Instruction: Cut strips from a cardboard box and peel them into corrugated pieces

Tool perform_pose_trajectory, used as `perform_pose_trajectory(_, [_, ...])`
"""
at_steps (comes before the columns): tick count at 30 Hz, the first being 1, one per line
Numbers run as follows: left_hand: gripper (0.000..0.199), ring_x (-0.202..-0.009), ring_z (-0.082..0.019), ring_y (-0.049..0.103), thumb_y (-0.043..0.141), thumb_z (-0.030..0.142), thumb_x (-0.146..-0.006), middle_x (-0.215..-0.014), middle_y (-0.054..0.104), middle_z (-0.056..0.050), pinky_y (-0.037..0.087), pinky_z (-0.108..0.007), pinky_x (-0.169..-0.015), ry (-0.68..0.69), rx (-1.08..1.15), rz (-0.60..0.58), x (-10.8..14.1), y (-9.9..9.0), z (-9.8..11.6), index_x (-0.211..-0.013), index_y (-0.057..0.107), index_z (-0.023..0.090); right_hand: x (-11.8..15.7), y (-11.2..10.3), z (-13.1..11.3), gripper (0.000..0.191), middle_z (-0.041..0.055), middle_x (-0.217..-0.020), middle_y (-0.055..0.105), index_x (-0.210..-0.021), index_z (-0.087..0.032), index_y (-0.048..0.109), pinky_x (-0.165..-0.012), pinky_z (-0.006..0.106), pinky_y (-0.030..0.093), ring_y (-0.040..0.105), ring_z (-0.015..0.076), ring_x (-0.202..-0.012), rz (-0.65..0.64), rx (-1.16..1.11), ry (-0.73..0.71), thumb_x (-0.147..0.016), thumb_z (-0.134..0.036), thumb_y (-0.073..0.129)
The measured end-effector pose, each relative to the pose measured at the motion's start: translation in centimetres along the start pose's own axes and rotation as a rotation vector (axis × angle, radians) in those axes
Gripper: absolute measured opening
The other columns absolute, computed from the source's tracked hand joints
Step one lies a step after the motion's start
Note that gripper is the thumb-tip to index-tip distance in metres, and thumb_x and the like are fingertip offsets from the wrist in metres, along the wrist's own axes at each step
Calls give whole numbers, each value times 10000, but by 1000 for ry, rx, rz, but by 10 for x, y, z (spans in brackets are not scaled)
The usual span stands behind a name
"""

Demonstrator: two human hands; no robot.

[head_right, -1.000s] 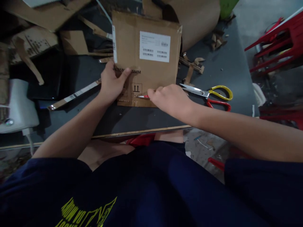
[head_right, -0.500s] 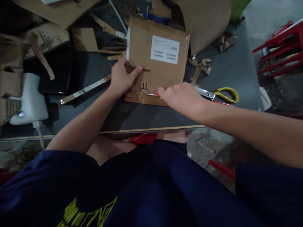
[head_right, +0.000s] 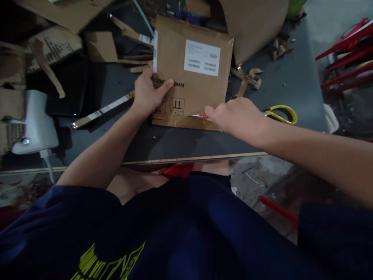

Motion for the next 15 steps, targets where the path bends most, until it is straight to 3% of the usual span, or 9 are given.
perform_pose_trajectory(6, [595, -1064, -252, 569, 768, 725, -711, -1058, 685, -19, 461, -440, -1020, -12, -30, -6, 0, 0, -2, -990, 532, 255, 2, 3, 3, 362, 128, -809, 739, -1195, -202, 617, -510, 327, 269, 715, 269, -684, -6, 46, -12, -1064, -409, 350])
perform_pose_trajectory(11, [545, -1074, -220, 532, 792, 639, -735, -1055, 645, 23, 391, -401, -1031, -67, -35, -33, 1, 1, -1, -987, 497, 257, 7, 6, 11, 318, 70, -684, 704, -1135, -229, 644, -488, 296, 231, 654, 210, -548, 95, 75, 9, -1036, -426, 415])
perform_pose_trajectory(13, [517, -1056, -207, 527, 791, 600, -755, -1050, 633, 23, 377, -393, -1009, -77, -42, -34, 2, 0, 0, -972, 484, 245, 8, 13, 17, 326, 50, -644, 682, -1120, -231, 664, -513, 296, 242, 598, 160, -503, 136, -25, 12, -1022, -459, 453])
perform_pose_trajectory(15, [497, -1049, -200, 516, 777, 588, -777, -1041, 630, 22, 365, -391, -997, -81, -43, -34, 3, 0, 1, -976, 480, 242, 13, 14, 35, 357, 16, -540, 606, -991, -217, 708, -535, 306, 228, 472, 93, -434, 281, -273, 98, -957, -542, 563])
Point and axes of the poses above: each hand's wrist, its own x-axis away from the middle knuckle, its own y-axis out of the palm, z = x × y, the point moved 9 cm from there along -x, towards the middle knuckle
